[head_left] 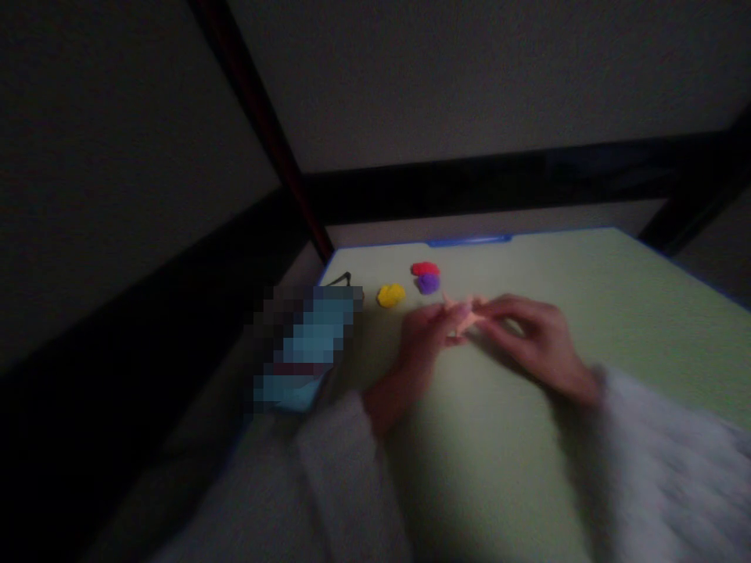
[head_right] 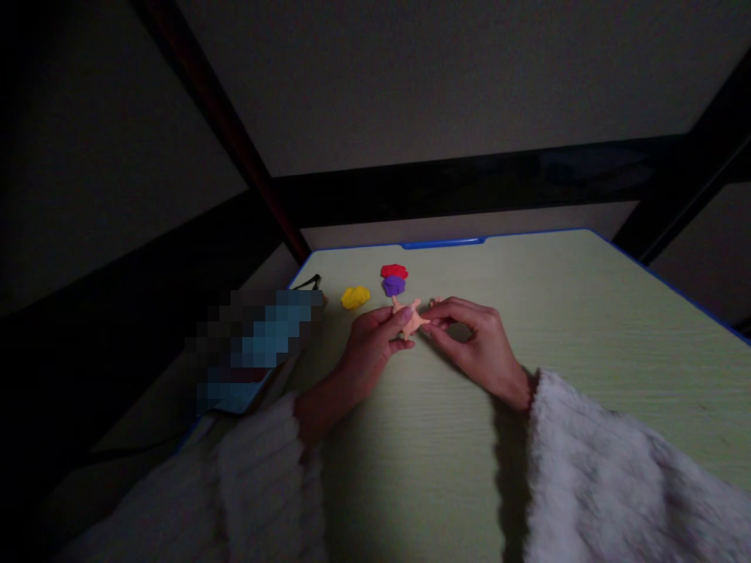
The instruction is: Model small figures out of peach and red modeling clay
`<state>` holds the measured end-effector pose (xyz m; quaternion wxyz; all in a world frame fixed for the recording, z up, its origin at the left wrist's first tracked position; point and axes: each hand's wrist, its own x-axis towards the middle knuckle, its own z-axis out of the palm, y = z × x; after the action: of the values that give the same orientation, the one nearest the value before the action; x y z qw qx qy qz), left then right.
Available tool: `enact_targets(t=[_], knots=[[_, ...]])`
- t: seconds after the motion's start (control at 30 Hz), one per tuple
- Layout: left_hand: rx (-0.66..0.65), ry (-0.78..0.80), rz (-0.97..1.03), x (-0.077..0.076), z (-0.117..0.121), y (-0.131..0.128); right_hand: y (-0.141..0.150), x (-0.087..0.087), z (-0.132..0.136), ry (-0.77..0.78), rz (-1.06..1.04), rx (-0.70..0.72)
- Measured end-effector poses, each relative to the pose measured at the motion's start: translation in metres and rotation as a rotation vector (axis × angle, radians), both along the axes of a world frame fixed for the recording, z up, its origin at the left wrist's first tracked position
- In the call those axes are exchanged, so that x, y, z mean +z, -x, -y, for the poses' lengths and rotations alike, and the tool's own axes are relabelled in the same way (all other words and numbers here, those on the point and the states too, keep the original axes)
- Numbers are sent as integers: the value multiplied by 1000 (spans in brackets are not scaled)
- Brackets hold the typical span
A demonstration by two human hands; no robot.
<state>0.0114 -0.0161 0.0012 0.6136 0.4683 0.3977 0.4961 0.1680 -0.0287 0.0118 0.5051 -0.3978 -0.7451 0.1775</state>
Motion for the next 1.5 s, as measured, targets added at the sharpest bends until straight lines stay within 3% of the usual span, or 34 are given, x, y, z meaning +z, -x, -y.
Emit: enact_targets(t=[0.1, 0.4, 0.77, 1.33, 1.5], knots=[[-52, -19, 27, -2, -2, 2, -1, -2, -2, 36, -77, -13], [3, -74, -80, -7, -5, 6, -4, -3, -3, 40, -83, 8], [-58, -70, -47, -9, -3, 5, 1, -3, 0, 115, -109, 32], [-42, -30, -55, -5, -3, 4, 1, -3, -2, 144, -124, 49], [-13, 35, 62, 0, -4, 2, 2, 0, -4, 269, -296, 55]])
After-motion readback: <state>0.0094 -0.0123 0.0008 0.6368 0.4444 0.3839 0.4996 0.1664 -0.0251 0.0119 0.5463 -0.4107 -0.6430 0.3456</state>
